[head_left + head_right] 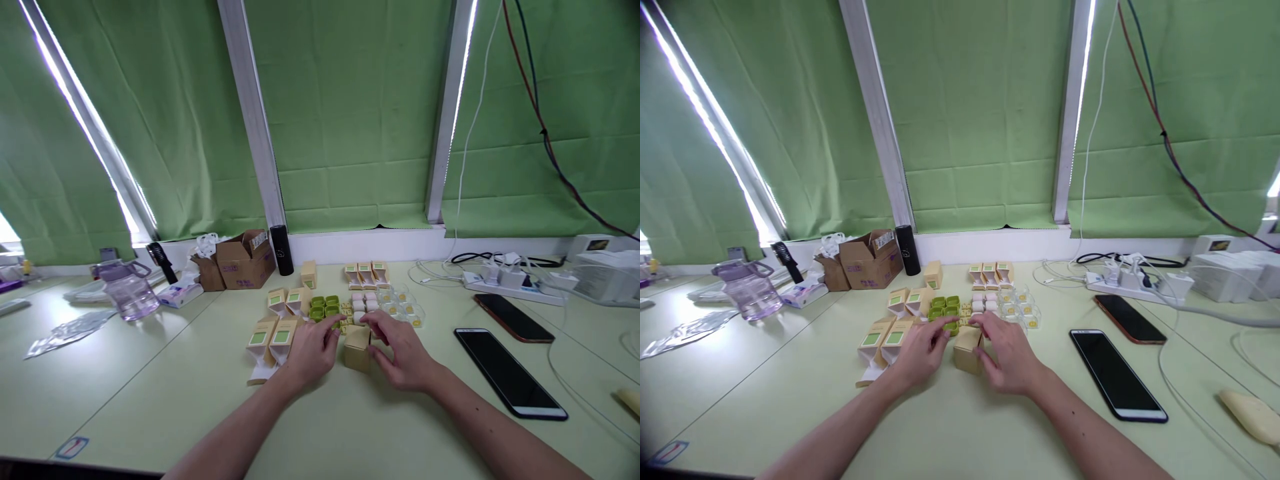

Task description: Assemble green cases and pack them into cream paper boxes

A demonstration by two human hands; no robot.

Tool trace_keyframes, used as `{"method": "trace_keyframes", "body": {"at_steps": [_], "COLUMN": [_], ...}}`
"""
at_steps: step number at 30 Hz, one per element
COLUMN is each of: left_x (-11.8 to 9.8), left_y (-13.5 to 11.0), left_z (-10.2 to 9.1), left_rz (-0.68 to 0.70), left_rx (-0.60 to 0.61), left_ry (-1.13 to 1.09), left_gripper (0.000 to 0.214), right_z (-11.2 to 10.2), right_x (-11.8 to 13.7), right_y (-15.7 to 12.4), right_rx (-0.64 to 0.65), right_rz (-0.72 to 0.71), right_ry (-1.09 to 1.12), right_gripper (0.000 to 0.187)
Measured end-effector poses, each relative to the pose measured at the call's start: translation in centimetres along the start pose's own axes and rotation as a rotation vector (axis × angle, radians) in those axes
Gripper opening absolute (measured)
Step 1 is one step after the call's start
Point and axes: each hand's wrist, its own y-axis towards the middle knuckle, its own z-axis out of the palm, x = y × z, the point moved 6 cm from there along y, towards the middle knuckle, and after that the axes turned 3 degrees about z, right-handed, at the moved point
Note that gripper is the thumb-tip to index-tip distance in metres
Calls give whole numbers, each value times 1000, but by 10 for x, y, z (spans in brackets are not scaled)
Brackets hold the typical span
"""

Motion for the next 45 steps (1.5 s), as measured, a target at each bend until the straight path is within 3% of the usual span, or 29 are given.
{"method": "trace_keyframes", "body": {"at_steps": [6,19,24,33,36,41,45], "left_x": [-4,-5,-12,-17,-24,-36,-44], "left_y": [0,-1,-4,-4,-1,3,7], "left_z": [5,1,0,-18,-17,-6,6], "left_rz": [15,41,139,206,227,200,199], "left_rx": [85,0,-34,-232,-177,20,177], "left_ry": [23,-38,-86,-140,-94,13,49], "left_gripper": [43,18,17,17,13,50,64], "right_z": [5,9,12,-4,-5,-3,-5], "right_x": [7,-15,-22,-23,-21,-19,-16], "right_y": [-1,0,0,1,0,0,-1], "right_rx": [83,13,-40,-250,-264,-266,-304], "right_rz": [-31,87,126,220,205,200,202], "right_ry": [-46,-78,-163,-235,-255,-253,-231], "right_gripper": [61,59,51,37,35,32,25]}}
